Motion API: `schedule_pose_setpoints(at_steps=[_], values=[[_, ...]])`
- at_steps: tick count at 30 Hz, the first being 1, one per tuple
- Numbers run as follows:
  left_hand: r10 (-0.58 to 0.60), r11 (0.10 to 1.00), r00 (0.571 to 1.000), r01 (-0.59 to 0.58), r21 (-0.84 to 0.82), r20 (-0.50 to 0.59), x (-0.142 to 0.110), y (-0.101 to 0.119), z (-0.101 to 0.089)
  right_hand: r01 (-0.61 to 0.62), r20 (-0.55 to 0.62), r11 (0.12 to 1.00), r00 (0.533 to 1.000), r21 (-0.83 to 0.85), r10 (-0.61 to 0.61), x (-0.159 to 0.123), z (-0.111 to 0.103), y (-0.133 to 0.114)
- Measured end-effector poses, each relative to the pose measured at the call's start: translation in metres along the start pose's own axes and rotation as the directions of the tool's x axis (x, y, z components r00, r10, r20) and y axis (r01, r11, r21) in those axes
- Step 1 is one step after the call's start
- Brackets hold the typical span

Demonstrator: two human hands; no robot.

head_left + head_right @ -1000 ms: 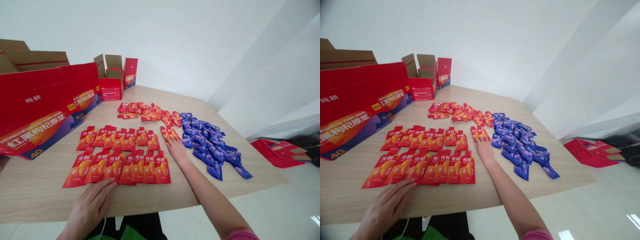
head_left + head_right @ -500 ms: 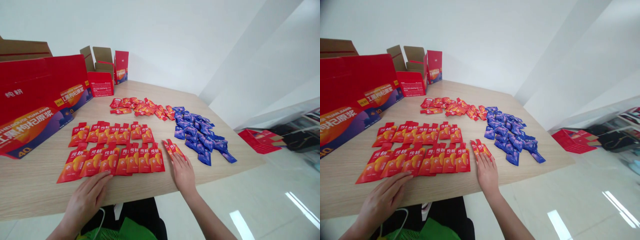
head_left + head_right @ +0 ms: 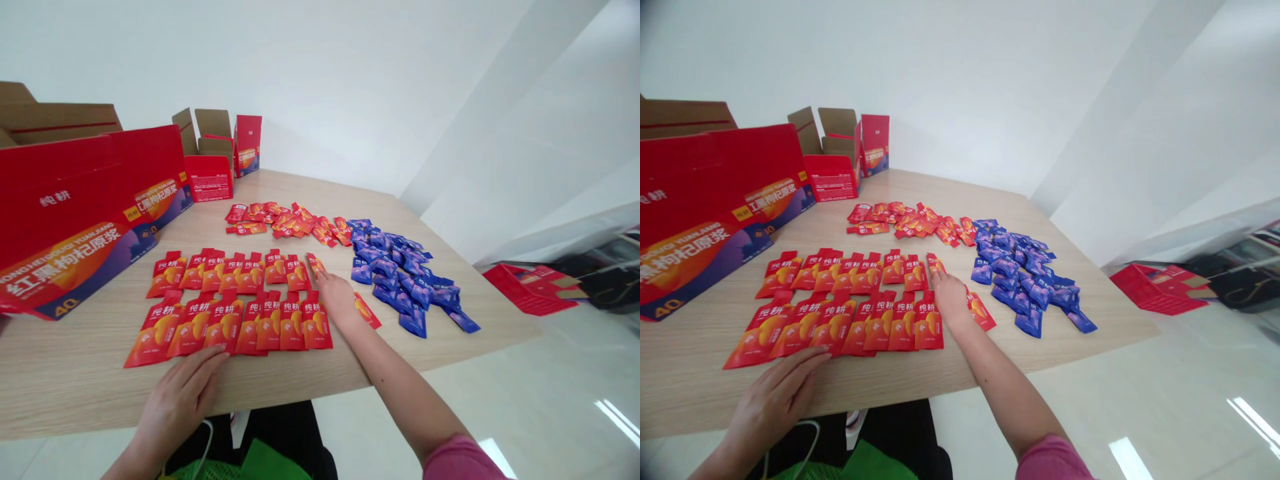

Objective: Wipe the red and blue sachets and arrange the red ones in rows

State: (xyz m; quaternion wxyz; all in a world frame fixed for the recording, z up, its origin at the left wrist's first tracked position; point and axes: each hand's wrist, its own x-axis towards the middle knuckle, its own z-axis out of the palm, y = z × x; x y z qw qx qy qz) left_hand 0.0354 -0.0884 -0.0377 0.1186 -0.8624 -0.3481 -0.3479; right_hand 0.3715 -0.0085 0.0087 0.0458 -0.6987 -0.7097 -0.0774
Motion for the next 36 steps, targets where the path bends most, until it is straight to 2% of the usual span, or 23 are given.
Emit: schedule_pose_setpoints(at_steps=[3,7,10,14,16,19,23,27,29,32,36], values=[[-0.006,1.0,1.0,0.006,-0.005,0.001,0.0,0.0,0.001,0.031,0.038,0.999,0.999,0.01,-0.031,-0.004,0.006,0.0],[-0.014,1.0,1.0,0.014,-0.01,0.014,-0.001,0.0,0.002,0.023,0.029,0.999,0.999,0.04,-0.024,-0.024,0.003,0.013],[-0.028,0.999,1.0,0.028,-0.026,0.014,-0.001,0.0,0.0,-0.028,-0.029,0.998,0.999,0.058,0.029,-0.047,0.002,0.033],[-0.014,1.0,1.0,0.014,-0.026,0.019,-0.001,0.001,-0.001,-0.144,-0.072,0.989,0.987,0.03,0.146,-0.088,0.013,0.052],[-0.003,1.0,1.0,0.004,-0.028,0.022,-0.001,0.001,-0.001,-0.216,-0.047,0.976,0.975,0.011,0.216,-0.104,0.018,0.048],[-0.005,1.0,0.999,0.006,-0.029,0.035,0.0,0.001,0.0,-0.258,-0.009,0.966,0.966,0.015,0.258,-0.115,0.019,0.027],[-0.01,0.999,1.0,0.011,-0.039,0.028,0.002,0.001,0.0,-0.274,0.044,0.961,0.961,0.033,0.272,-0.11,0.013,-0.003],[-0.02,0.999,1.0,0.02,-0.04,-0.002,0.001,0.004,-0.001,-0.234,0.05,0.972,0.971,0.032,0.232,-0.106,0.012,-0.013],[-0.055,0.997,0.999,0.054,-0.052,0.0,0.001,0.004,-0.004,-0.206,0.025,0.977,0.979,0.048,0.205,-0.107,0.013,-0.013],[-0.165,0.985,0.986,0.165,-0.046,-0.005,0.0,-0.001,-0.011,-0.179,-0.053,0.98,0.982,0.086,0.184,-0.11,0.015,-0.009],[-0.387,0.92,0.922,0.383,0.079,0.034,-0.002,-0.019,-0.017,-0.107,-0.154,0.986,0.98,0.127,0.126,-0.113,0.025,-0.006]])
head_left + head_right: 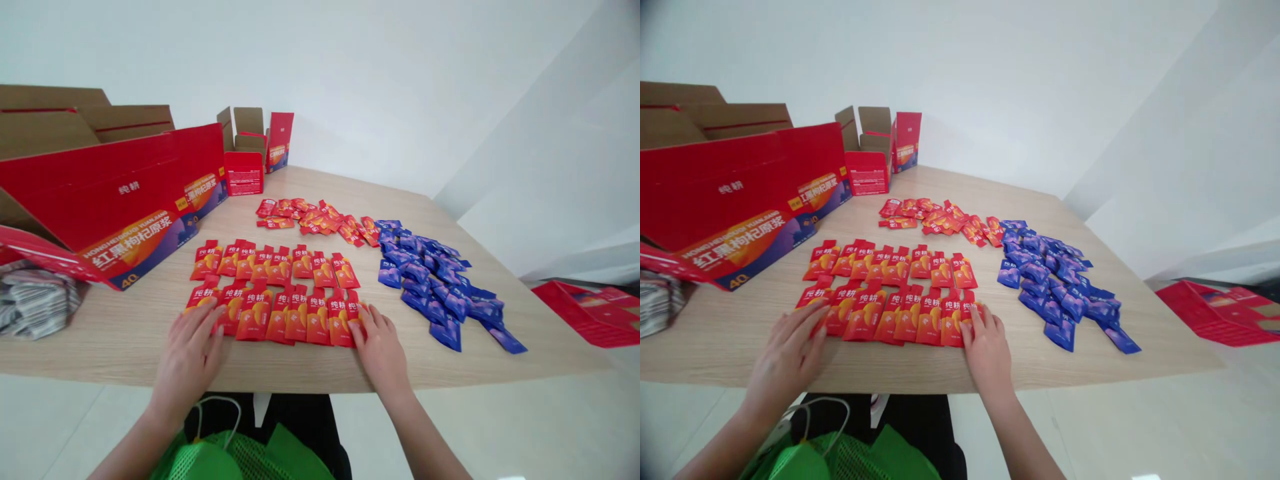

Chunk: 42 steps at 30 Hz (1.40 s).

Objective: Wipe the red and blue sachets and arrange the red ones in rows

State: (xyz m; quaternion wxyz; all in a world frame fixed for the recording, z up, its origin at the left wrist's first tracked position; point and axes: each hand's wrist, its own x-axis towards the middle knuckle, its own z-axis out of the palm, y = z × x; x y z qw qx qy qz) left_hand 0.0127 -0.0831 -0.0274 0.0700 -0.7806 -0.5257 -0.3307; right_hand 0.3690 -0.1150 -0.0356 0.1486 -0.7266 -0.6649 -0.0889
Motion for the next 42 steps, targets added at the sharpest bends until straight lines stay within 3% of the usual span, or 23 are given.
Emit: schedule_pose_setpoints(at_steps=[3,6,13,16,21,26,29,33,37,42], values=[[-0.09,0.989,0.983,0.069,0.128,0.162,-0.002,-0.014,0.005,0.061,-0.002,0.997,0.998,0.049,-0.061,-0.005,0.01,-0.006],[-0.068,0.988,0.96,0.027,0.149,0.271,-0.007,-0.026,0.009,0.053,0.025,0.997,0.998,0.05,-0.054,-0.01,0.017,-0.022],[0.032,0.987,0.96,-0.074,0.142,0.277,-0.015,-0.064,0.004,-0.009,-0.02,1.0,1.0,-0.011,0.008,-0.011,0.02,-0.072],[0.055,0.984,0.959,-0.1,0.149,0.279,-0.015,-0.068,0.002,-0.017,-0.025,1.0,1.0,0.007,0.017,-0.01,0.02,-0.084],[0.053,0.986,0.961,-0.093,0.138,0.272,-0.009,-0.055,-0.004,-0.001,-0.033,1.0,0.999,0.004,0.001,-0.01,0.02,-0.082],[0.286,0.954,0.891,-0.3,-0.016,0.354,-0.01,-0.044,0.003,0.001,-0.059,1.0,0.998,-0.025,-0.002,-0.011,0.019,-0.078],[0.317,0.944,0.878,-0.328,-0.032,0.358,-0.013,-0.035,0.009,-0.013,-0.01,0.999,1.0,-0.039,0.013,-0.01,0.016,-0.074],[0.333,0.94,0.892,-0.339,-0.034,0.306,-0.004,-0.013,0.009,-0.024,0.009,0.999,1.0,-0.049,0.024,-0.008,0.013,-0.067],[0.406,0.913,0.861,-0.397,-0.095,0.307,0.01,0.013,0.015,-0.032,-0.012,0.999,0.999,-0.015,0.032,-0.01,0.013,-0.065],[0.417,0.908,0.858,-0.41,-0.089,0.302,0.004,0.038,0.031,-0.033,-0.034,0.998,0.999,0.048,0.034,-0.019,0.013,-0.067]])
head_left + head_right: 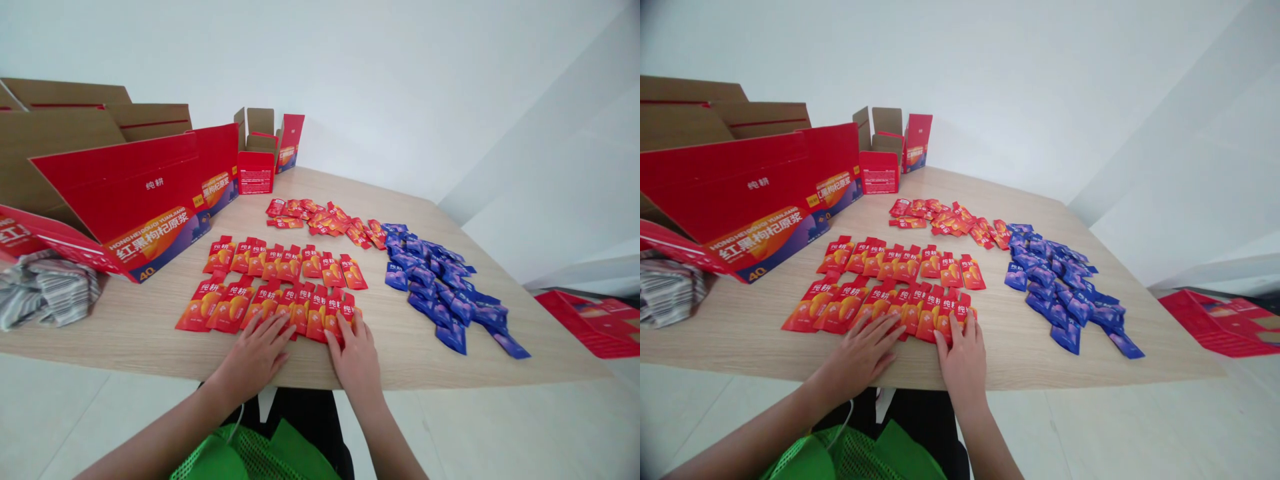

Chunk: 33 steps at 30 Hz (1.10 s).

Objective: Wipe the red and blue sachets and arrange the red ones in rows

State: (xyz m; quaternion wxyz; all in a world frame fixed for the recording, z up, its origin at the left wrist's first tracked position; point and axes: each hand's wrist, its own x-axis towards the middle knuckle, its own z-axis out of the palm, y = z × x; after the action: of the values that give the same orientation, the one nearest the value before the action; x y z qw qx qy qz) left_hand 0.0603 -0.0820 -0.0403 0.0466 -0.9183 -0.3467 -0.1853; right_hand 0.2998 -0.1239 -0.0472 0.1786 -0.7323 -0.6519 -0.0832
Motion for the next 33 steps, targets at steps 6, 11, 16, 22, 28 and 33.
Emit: schedule_pose_setpoints(at_steps=[6,11,16,22,28,33], values=[[-0.037,0.999,0.999,0.037,-0.022,-0.004,0.0,0.014,-0.002,0.038,-0.001,0.998,0.999,0.041,-0.038,-0.001,0.003,0.015],[-0.188,0.979,0.979,0.193,0.067,-0.073,-0.011,-0.012,-0.016,0.034,-0.062,0.997,0.998,0.076,-0.029,-0.002,0.004,0.024],[-0.321,0.935,0.945,0.327,0.136,-0.061,-0.034,-0.043,-0.015,0.251,-0.028,0.959,0.968,0.128,-0.25,-0.007,0.001,0.019],[-0.326,0.929,0.944,0.331,0.164,-0.059,-0.033,-0.032,-0.006,0.319,0.114,0.939,0.936,0.127,-0.334,-0.006,0.005,0.018],[-0.257,0.958,0.932,0.28,0.059,-0.256,-0.035,-0.034,-0.009,0.353,-0.041,0.914,0.935,0.201,-0.352,0.0,-0.003,0.03],[-0.288,0.953,0.849,0.299,-0.048,-0.443,-0.044,-0.042,-0.012,0.249,-0.118,0.931,0.967,0.267,-0.225,0.056,-0.02,0.065]])
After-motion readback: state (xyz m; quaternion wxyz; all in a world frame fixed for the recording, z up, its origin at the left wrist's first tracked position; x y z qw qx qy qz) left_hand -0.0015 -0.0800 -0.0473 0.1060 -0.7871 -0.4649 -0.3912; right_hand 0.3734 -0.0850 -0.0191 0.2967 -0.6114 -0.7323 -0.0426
